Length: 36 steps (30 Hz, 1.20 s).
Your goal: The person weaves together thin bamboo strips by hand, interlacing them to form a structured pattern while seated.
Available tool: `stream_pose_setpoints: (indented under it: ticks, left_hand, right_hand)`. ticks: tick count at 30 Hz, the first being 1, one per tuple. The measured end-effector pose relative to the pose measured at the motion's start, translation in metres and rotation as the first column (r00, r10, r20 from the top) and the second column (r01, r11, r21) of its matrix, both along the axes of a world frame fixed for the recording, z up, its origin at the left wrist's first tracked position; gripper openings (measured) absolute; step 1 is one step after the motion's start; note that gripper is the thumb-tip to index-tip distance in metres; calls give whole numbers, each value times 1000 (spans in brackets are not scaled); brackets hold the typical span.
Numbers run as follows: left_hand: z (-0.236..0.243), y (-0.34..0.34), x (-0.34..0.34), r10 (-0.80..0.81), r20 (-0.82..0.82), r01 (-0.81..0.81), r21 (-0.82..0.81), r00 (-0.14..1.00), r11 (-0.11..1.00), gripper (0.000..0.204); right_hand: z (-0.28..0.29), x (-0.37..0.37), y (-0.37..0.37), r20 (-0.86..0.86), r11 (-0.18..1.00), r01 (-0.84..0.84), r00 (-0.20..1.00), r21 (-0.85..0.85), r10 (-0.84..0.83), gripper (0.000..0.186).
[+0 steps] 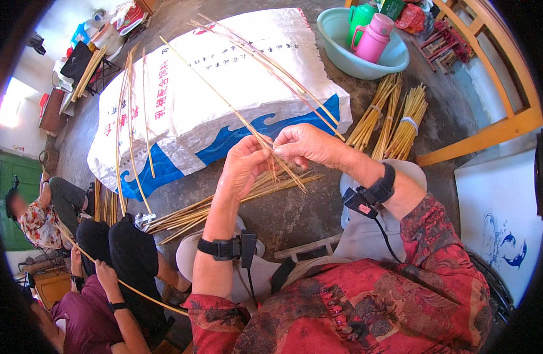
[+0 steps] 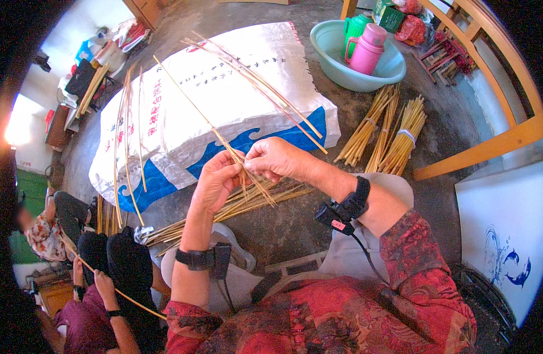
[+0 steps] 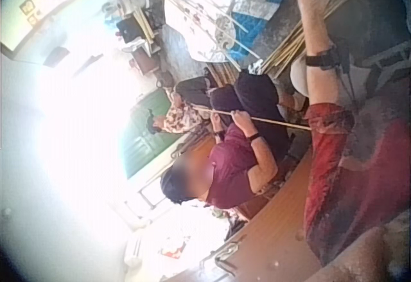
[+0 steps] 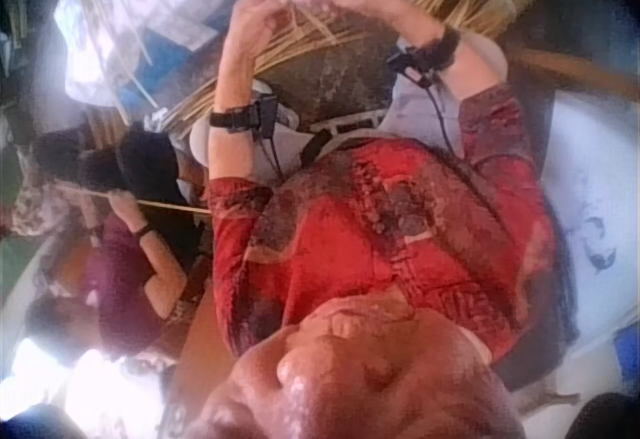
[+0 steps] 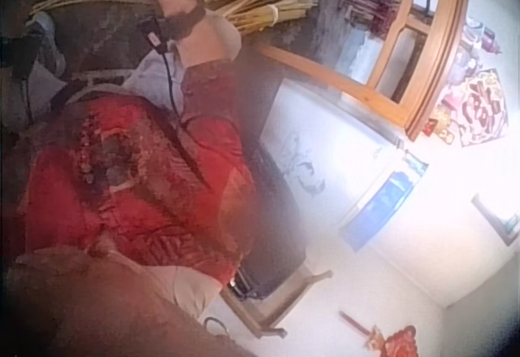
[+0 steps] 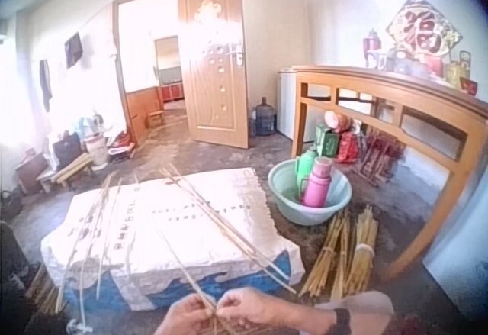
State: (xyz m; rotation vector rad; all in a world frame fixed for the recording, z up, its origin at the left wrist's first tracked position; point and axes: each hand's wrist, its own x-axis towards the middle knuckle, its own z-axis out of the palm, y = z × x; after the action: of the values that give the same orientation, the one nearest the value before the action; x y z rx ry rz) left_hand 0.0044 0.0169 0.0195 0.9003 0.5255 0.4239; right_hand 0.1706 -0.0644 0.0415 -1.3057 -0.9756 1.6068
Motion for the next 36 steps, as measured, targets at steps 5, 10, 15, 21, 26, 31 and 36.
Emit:
stream_pose_setpoints:
  ticks: [5, 10, 15, 21, 26, 31, 36]
  left_hand:
    - [0, -2, 0, -22, -20, 22, 10, 1000, 1000, 20]
    - [3, -4, 0, -22, -24, 23, 26, 999, 999, 21]
    - [6, -4, -2, -49, 13, 50, -10, 999, 999, 21]
    - [3, -6, -5, -7, 110, 14, -61, 994, 998, 19]
    - [2, -5, -8, 15, 100, -8, -67, 995, 998, 14]
    - [-1, -3, -9, 0, 53, 2, -52, 999, 999, 9]
    - [-4, -3, -12, 0, 31, 3, -74, 1000, 997, 6]
  right_hand:
    - [-1, -4, 0, 138, 1000, -10, 990, 24, 7, 14]
    - [-6, -1, 1, 114, 1000, -18, 993, 14, 16, 14]
    - [-3, 0, 0, 15, 999, -32, 999, -30, 32, 13]
    - [-4, 1, 2, -53, 998, -54, 997, -40, 52, 14]
    - [-5, -3, 2, -94, 997, -49, 995, -61, 43, 15]
    - [-9, -2, 3, -116, 997, -56, 992, -52, 50, 17]
    - [-11, -4, 4, 39, 999, -29, 999, 39, 27, 15]
